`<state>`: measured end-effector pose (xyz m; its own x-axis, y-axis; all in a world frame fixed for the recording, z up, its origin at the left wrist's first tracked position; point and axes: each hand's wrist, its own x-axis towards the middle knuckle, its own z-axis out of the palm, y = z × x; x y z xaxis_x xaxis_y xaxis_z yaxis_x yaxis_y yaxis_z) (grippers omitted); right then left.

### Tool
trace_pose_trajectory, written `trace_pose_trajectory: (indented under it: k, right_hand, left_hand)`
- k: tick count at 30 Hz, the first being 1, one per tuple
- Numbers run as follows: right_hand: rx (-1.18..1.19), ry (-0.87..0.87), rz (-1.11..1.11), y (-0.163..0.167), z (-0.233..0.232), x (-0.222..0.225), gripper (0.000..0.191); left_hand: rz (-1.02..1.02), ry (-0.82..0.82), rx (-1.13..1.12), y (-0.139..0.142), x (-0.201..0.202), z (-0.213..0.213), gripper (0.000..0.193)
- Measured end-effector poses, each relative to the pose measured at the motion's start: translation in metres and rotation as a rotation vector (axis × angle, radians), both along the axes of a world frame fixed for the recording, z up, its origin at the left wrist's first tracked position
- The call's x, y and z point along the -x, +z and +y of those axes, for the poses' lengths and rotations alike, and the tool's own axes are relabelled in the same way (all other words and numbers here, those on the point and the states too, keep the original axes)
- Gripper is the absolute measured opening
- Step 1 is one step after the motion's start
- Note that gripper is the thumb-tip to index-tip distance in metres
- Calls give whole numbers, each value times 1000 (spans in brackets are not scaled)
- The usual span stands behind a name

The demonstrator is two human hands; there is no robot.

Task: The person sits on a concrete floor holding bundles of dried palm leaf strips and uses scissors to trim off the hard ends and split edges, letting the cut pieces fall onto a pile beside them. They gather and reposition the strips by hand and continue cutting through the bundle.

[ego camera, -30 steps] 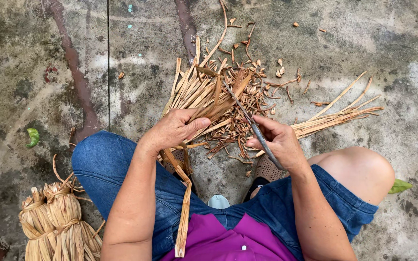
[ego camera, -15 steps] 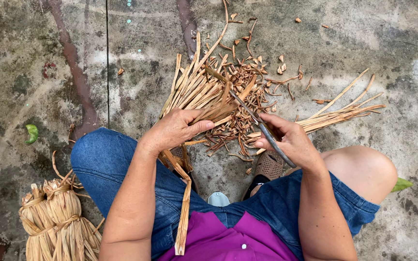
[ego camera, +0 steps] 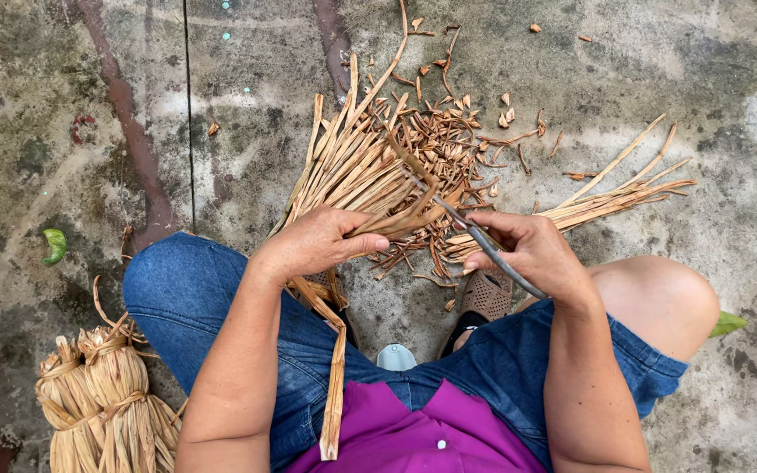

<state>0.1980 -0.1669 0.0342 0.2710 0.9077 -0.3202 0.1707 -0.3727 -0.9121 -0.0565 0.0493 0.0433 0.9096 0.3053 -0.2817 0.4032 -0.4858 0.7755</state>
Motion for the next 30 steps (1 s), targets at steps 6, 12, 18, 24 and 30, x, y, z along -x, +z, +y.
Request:
trace_pose_trajectory:
  k: [6,12,18,24,30]
  right_hand:
    - [-114,-245,221,0,6,9,55]
    - [-173,-206,57,5,2,9,56]
    - [-85,-68,104,-4,-1,9,58]
    - [-135,12,151,-18,9,19,58]
    - [-111,-15,228,-22,12,25,53]
  left_hand:
    - [-136,198,336,0,15,12,36]
    - [-338,370,523,-3,33,26,36]
    - [-360,390,512,-8,39,30,31]
    - [-310,339,457,-10,36,28,32]
    - [-269,324,414,-6,32,25,30]
